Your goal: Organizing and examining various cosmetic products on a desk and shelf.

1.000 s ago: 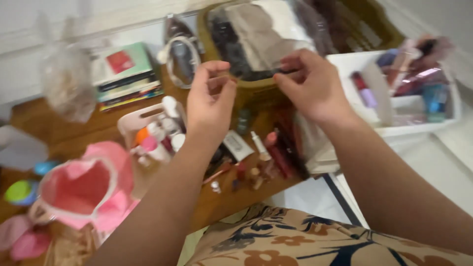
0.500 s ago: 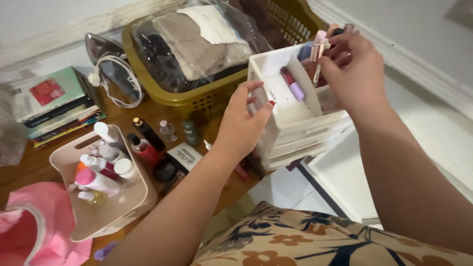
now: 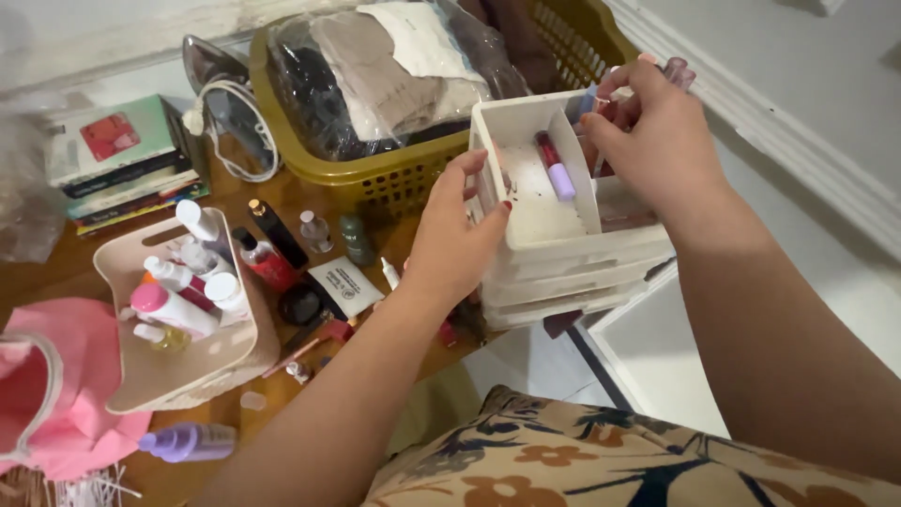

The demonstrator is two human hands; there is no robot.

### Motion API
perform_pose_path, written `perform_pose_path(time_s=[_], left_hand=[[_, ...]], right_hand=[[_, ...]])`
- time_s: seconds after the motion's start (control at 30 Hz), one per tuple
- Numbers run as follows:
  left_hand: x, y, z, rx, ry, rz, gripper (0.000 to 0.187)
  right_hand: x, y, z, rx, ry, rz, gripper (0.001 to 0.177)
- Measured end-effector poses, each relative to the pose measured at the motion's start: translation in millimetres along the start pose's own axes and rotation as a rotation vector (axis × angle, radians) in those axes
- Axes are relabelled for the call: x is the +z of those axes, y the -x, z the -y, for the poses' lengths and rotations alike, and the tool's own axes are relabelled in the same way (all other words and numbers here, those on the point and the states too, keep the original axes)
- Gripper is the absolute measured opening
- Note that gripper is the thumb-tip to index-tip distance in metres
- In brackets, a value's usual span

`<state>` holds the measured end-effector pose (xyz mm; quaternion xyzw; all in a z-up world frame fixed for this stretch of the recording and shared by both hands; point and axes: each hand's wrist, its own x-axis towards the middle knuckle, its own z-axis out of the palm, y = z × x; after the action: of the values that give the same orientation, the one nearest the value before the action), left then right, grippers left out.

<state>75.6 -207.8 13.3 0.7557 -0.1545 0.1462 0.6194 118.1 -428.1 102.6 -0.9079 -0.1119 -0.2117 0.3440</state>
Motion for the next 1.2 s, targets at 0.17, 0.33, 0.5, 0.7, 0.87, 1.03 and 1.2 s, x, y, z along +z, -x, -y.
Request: perform_pose_path(time_s=[0.17, 0.33, 0.5, 0.7, 0.87, 1.03, 1.2], left_hand=[[7, 5, -5, -0.082, -0.001, -0.036, 0.060], [10, 10, -10, -0.170, -0.002, -0.042, 0.057], [6, 14, -18, -0.211, -0.056, -0.074, 0.056], [-14, 21, -10, -0.271, 0.084, -0.082, 0.056], [-51, 33, -17, -0.323, -0.027, -0.140, 0.054], [-101, 57, 15, -0.319, -0.048, -0.235, 0.049], [-156, 84, 23, -0.323, -0.003, -0.363, 0.044]], right_hand=[[-6, -4, -9, -0.107, 0.109, 0.008, 0.026], [-15, 1, -2, -0.011, -0.098, 0.078, 0.016], [-21, 1, 1, 0.042, -0.247, 0.084, 0.020], [-47, -10, 12, -0.138, -0.268, -0.111, 0.017], [-25, -12, 55, -0.474, -0.298, -0.032, 0.008], [44, -3, 104, -0.279, -0.624, 0.090, 0.019], [126, 11, 127, -0.226, -0.653, 0.355, 0.014]])
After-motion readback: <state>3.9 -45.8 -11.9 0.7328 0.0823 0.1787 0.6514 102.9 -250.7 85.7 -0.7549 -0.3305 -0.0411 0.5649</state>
